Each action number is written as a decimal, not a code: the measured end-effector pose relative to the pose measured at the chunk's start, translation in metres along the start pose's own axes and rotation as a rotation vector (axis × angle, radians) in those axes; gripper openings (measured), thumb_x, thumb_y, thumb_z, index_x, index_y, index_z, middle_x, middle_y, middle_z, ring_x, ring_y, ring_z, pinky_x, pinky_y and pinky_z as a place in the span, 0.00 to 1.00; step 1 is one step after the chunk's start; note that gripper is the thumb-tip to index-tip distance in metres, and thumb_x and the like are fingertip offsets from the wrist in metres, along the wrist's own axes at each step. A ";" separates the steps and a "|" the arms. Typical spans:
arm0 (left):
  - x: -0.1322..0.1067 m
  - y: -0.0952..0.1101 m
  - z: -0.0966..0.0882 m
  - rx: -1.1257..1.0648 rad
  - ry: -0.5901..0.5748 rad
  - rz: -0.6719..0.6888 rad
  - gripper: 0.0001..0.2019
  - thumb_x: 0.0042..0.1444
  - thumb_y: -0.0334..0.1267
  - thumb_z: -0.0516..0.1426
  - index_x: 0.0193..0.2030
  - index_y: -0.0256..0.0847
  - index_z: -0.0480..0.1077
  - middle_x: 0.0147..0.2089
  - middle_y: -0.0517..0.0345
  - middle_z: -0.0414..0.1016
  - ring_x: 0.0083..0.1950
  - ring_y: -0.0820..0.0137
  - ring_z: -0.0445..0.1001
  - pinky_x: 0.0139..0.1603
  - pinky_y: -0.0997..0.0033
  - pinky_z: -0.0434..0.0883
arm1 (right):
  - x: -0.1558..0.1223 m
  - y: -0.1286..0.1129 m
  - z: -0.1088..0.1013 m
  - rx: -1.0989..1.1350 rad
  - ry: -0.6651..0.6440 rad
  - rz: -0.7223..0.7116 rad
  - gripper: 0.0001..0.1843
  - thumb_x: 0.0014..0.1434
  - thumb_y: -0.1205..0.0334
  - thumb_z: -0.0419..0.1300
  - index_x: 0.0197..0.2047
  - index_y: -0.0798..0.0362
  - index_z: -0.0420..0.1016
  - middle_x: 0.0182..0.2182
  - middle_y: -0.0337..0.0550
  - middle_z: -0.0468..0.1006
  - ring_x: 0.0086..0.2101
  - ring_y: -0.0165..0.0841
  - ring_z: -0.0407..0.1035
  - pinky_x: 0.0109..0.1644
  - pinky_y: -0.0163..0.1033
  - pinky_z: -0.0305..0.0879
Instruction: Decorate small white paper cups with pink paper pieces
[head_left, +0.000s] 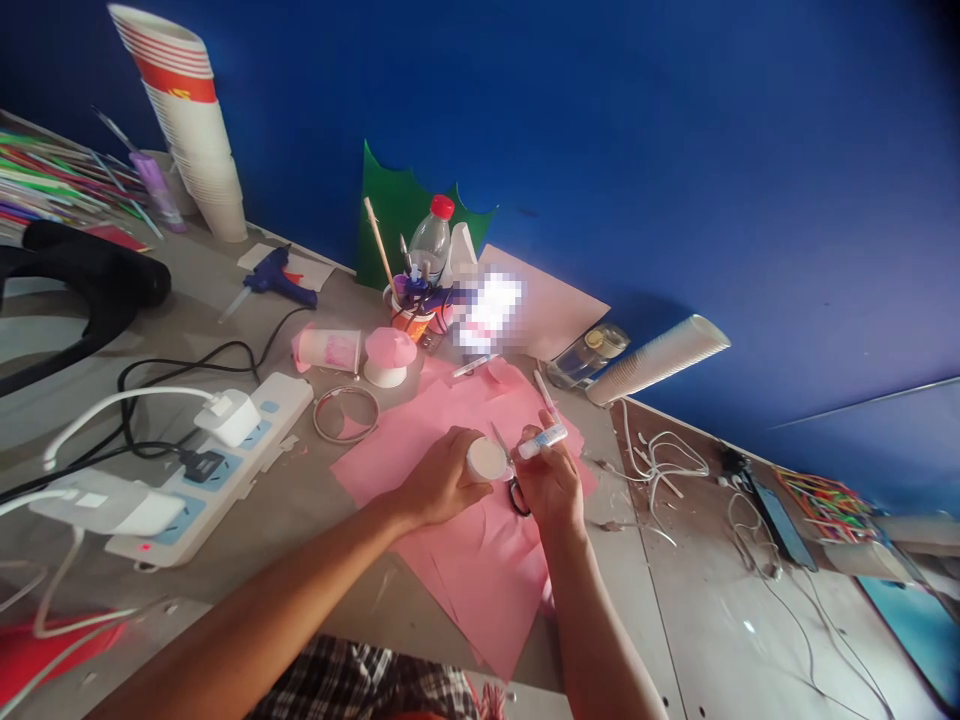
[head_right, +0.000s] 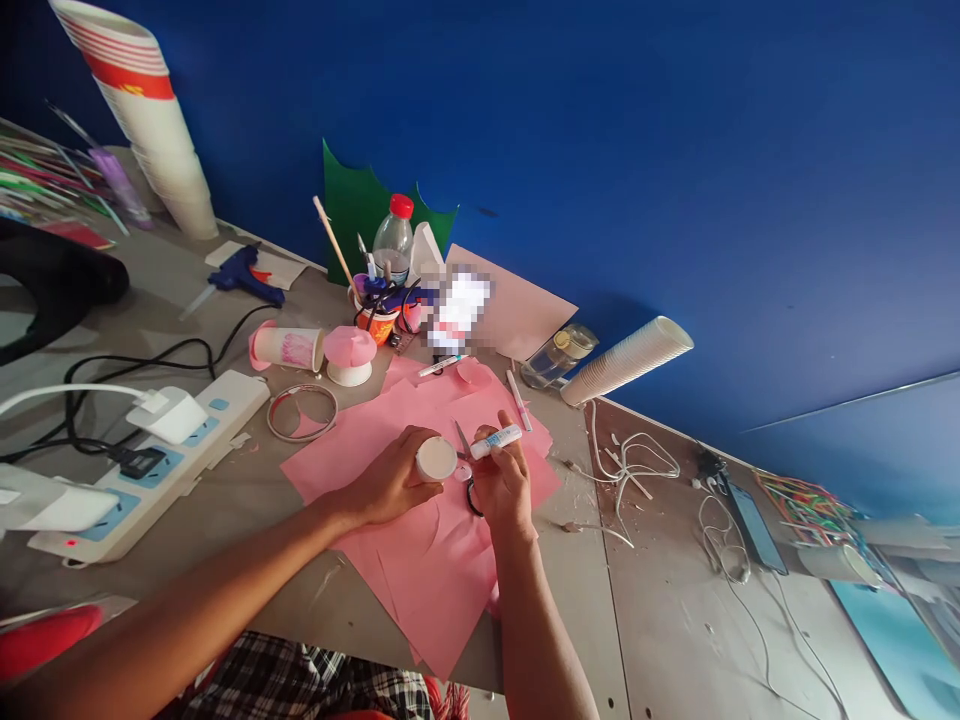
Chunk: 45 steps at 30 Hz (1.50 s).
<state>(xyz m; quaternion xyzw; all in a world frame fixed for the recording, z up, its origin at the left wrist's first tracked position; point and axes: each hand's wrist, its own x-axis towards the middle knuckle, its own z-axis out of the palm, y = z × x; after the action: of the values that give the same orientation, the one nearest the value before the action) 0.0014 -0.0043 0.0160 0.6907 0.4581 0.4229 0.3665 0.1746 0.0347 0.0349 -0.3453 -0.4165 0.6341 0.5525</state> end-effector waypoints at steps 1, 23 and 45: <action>0.000 0.000 0.000 0.002 0.000 0.004 0.21 0.47 0.32 0.60 0.49 0.41 0.61 0.48 0.49 0.67 0.51 0.59 0.66 0.49 0.58 0.67 | 0.000 0.001 0.000 0.026 0.013 0.021 0.19 0.52 0.60 0.58 0.48 0.46 0.70 0.33 0.38 0.67 0.27 0.28 0.62 0.32 0.37 0.64; 0.000 -0.001 -0.001 0.030 -0.017 0.033 0.21 0.47 0.33 0.60 0.49 0.43 0.62 0.47 0.52 0.69 0.48 0.60 0.67 0.49 0.59 0.67 | -0.001 0.009 -0.001 0.045 0.041 0.079 0.16 0.53 0.57 0.63 0.46 0.48 0.72 0.33 0.39 0.70 0.28 0.28 0.65 0.33 0.36 0.66; 0.000 0.002 -0.002 0.018 -0.025 0.017 0.19 0.49 0.34 0.59 0.48 0.43 0.62 0.48 0.52 0.69 0.49 0.60 0.68 0.49 0.58 0.67 | -0.006 0.007 0.008 -0.134 0.043 -0.096 0.12 0.54 0.58 0.62 0.41 0.48 0.66 0.34 0.39 0.68 0.32 0.29 0.64 0.34 0.35 0.63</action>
<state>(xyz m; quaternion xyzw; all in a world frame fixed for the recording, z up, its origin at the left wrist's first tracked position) 0.0002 -0.0044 0.0190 0.7030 0.4514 0.4133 0.3622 0.1659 0.0269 0.0320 -0.3746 -0.4622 0.5700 0.5667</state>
